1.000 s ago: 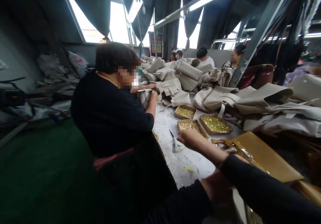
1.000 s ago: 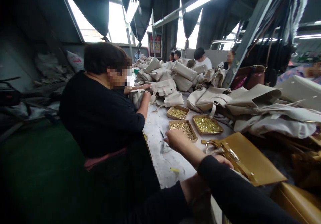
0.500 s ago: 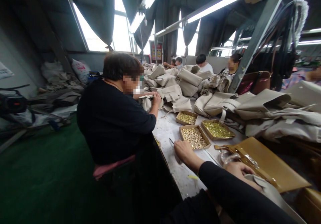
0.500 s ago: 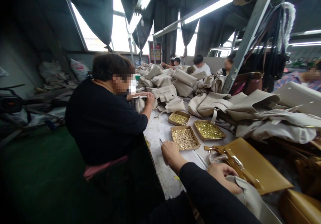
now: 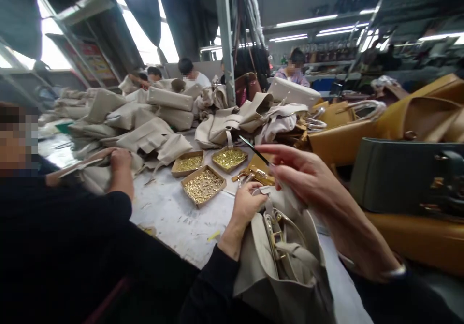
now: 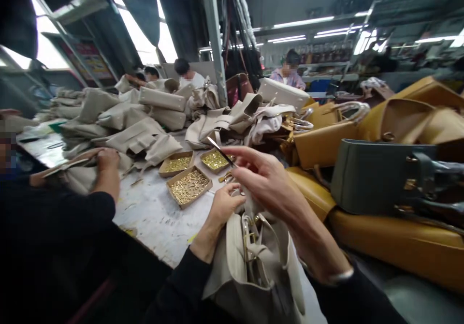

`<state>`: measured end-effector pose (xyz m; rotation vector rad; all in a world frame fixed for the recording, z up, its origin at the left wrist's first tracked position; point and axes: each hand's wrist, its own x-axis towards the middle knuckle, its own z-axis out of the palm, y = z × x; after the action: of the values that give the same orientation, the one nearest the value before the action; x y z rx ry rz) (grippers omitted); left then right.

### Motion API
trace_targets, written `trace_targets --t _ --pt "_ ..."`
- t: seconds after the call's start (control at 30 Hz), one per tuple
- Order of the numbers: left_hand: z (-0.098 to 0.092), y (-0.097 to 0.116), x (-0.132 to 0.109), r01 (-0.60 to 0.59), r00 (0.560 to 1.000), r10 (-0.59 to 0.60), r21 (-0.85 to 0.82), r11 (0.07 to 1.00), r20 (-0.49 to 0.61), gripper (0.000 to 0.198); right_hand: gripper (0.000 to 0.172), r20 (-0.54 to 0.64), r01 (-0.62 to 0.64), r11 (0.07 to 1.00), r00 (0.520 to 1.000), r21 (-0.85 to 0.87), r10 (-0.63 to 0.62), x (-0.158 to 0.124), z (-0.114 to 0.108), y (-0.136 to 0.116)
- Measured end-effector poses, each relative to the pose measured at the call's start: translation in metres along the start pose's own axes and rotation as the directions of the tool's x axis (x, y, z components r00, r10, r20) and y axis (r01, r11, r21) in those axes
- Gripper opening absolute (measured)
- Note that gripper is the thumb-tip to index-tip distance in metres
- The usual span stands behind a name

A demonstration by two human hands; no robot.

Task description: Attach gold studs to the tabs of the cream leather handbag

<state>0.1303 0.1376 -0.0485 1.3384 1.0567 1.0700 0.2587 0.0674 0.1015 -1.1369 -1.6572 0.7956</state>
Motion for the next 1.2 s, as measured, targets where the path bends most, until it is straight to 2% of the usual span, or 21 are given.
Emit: trace_targets --t 0.07,0.13,0.23,0.3,0.4,0.47,0.57,0.87,1.2 --pt "0.001 0.0 -0.002 0.027 0.999 -0.027 0.016 1.0 0.032 0.025 0.044 -0.044 -0.13 0.991 0.991 -0.01 0.13 -0.043 -0.02 0.029" --pt "-0.002 0.002 -0.002 0.05 0.998 -0.051 0.009 0.999 0.04 0.03 0.041 -0.055 -0.228 0.971 0.973 -0.073 0.224 -0.076 -0.025 0.059" --pt "-0.004 0.007 -0.003 0.064 0.997 -0.063 -0.017 0.998 0.041 0.031 0.037 -0.057 -0.285 0.932 0.959 -0.222 0.279 -0.099 -0.021 0.088" --pt "-0.004 0.009 -0.005 0.06 0.997 -0.06 -0.01 0.998 0.043 0.031 0.036 -0.052 -0.256 0.896 0.966 -0.362 0.255 -0.099 -0.017 0.093" --pt "-0.003 0.011 -0.007 0.061 0.998 -0.061 0.025 0.998 0.029 0.033 0.036 -0.03 -0.171 0.789 0.981 -0.59 0.191 -0.09 -0.013 0.089" --pt "-0.003 0.012 -0.008 0.063 0.998 -0.064 0.054 0.997 0.023 0.035 0.036 -0.005 -0.139 0.74 0.983 -0.658 0.181 -0.084 -0.011 0.087" --pt "-0.003 0.013 -0.009 0.061 0.997 -0.064 0.09 0.994 0.03 0.034 0.036 0.014 -0.13 0.75 0.983 -0.649 0.183 -0.08 -0.007 0.089" --pt "0.001 0.017 -0.008 0.013 0.999 -0.019 0.143 0.99 0.04 0.03 0.036 -0.038 -0.193 0.768 0.976 -0.61 0.215 -0.08 -0.006 0.1" --pt "0.0 0.018 -0.008 0.001 0.999 -0.01 0.179 0.984 0.047 0.03 0.038 -0.058 -0.198 0.885 0.98 -0.423 0.191 -0.079 -0.006 0.106"
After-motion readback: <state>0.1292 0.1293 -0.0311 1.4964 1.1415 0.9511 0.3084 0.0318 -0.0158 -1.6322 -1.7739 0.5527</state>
